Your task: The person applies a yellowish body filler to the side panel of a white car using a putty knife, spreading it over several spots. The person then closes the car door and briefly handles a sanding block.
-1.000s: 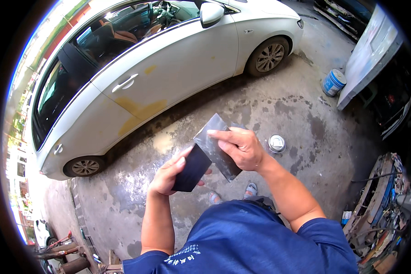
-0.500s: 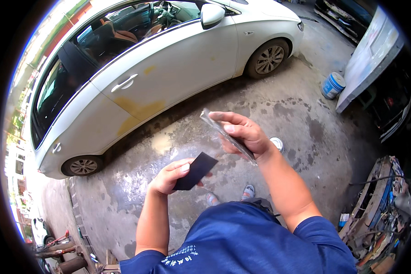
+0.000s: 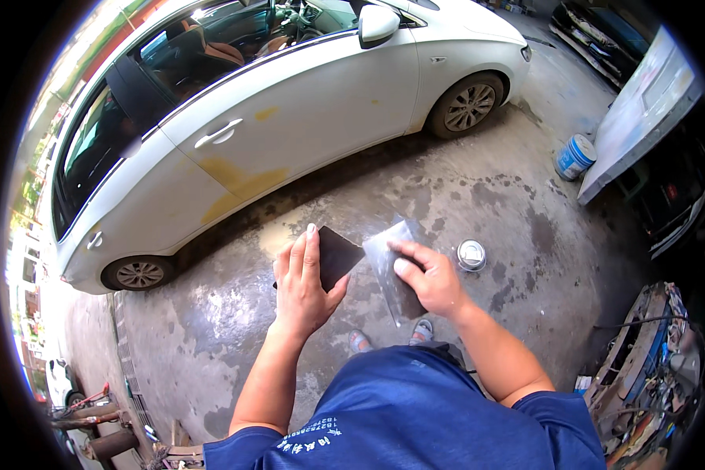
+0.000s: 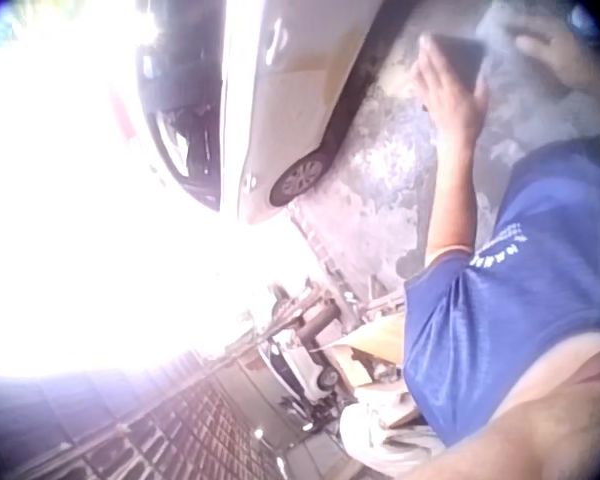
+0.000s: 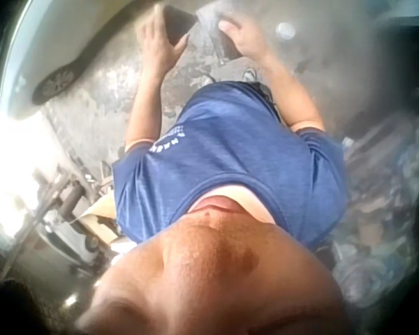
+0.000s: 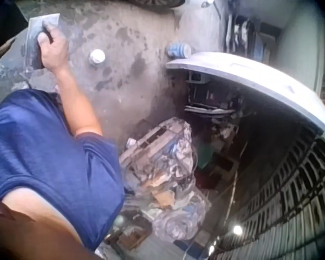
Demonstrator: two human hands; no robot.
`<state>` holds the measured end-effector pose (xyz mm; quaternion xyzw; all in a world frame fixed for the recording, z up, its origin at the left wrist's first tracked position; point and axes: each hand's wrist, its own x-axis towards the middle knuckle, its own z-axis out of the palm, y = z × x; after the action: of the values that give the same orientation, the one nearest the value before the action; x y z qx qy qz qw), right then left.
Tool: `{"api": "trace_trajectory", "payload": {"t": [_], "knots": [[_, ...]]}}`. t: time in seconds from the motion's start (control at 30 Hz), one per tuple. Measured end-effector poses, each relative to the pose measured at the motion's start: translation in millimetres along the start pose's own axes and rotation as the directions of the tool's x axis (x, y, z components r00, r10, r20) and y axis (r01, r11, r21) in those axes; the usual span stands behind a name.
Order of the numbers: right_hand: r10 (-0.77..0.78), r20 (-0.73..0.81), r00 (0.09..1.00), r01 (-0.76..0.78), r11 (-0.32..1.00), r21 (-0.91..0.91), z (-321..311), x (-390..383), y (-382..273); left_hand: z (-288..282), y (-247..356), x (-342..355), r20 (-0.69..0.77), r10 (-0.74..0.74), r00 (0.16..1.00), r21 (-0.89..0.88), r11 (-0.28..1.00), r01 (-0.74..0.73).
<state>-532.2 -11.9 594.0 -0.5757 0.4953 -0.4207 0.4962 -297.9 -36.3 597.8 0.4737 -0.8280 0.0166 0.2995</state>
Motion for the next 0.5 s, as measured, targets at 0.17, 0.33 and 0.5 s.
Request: {"api": "trace_trajectory", "payload": {"t": [0.17,0.33,0.5], "knots": [[-0.117,-0.176,0.977,0.150,0.971,0.185,-18.2,15.8,12.9,5.2,14.9,4.1,0.148,-0.301,0.942,-0.305,0.892,0.333],[-0.123,-0.108,0.986,0.127,0.991,0.036,4.6,-13.2,25.9,39.0,-6.2,-15.5,0.424,-0.587,0.690,-0.775,0.159,0.612],[-0.297,0.019,0.955,0.294,0.933,-0.207,12.3,-15.7,25.8,32.1,-1.6,-17.4,0.578,-0.403,0.710,-0.811,-0.380,0.444]]}}
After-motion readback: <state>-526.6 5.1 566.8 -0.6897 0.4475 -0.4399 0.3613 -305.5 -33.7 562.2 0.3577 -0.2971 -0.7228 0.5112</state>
